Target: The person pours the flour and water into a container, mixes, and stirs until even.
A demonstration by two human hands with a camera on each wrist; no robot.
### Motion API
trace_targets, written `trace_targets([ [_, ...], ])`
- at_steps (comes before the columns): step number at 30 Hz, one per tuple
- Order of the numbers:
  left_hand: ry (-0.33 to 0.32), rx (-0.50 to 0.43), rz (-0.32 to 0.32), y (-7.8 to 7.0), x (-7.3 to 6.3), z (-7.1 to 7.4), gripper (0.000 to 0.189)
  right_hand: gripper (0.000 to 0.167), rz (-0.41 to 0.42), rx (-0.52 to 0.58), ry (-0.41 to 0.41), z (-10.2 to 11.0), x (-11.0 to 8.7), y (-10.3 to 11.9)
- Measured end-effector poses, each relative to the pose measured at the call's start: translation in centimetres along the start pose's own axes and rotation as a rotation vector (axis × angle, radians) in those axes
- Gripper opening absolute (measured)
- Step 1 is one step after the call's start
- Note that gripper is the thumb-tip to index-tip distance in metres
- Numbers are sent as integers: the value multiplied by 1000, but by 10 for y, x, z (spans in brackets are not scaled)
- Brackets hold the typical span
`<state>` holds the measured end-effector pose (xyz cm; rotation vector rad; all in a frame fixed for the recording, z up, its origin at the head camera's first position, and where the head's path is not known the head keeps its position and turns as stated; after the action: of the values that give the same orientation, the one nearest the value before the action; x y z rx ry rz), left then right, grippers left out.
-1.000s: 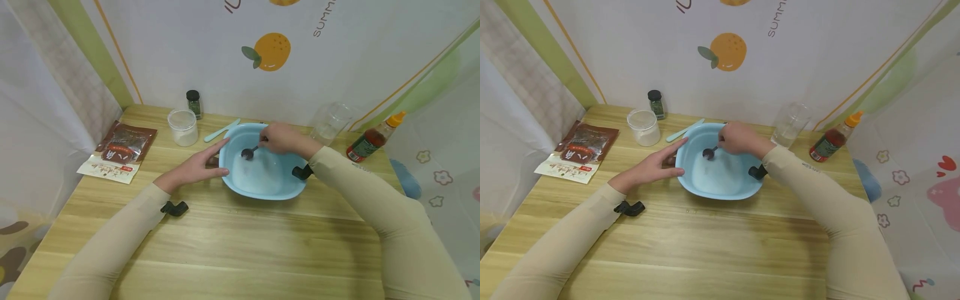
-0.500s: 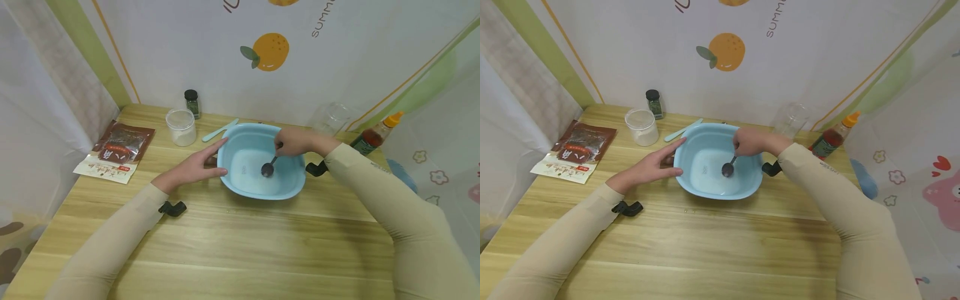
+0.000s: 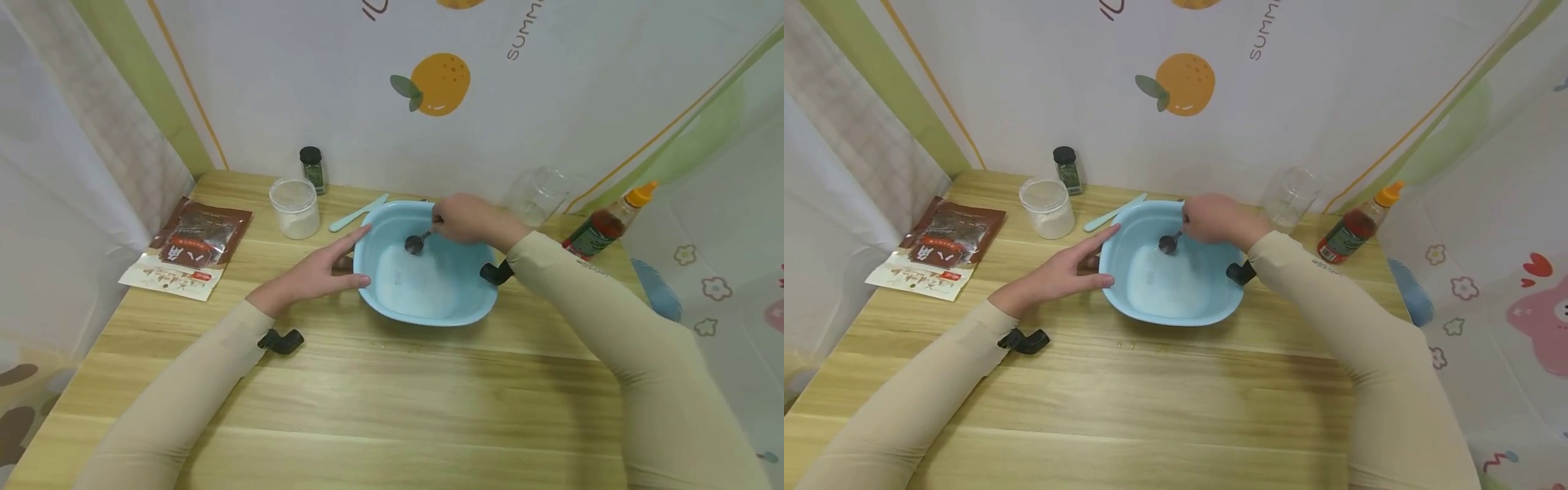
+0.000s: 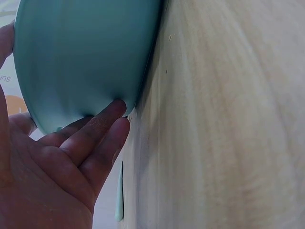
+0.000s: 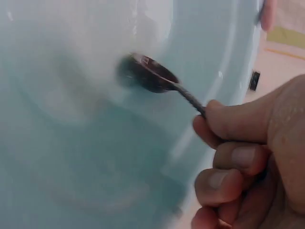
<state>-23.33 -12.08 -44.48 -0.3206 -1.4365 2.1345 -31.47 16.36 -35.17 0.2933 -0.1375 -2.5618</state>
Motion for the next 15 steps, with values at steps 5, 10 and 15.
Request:
trace_targets([
  [5, 6, -3, -6, 0, 0, 1, 100, 22, 51, 39, 15, -9, 2, 19],
  [10, 10, -11, -2, 1, 1, 1, 100, 17, 156, 90, 79, -15, -5, 31],
  [15, 4, -14, 2, 2, 1, 1, 100, 15, 233, 91, 164, -15, -15, 23],
])
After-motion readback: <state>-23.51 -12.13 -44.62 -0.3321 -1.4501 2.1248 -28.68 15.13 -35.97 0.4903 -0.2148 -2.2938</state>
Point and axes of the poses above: each hand's wrist, its own x-axis towards the middle knuckle, its own z-axis out of the back of the hand, y = z × x, the point moved 3 cm from there along x, towards the middle knuckle, and after that the axes turned 4 degrees about -y, right-handed, at the moved point
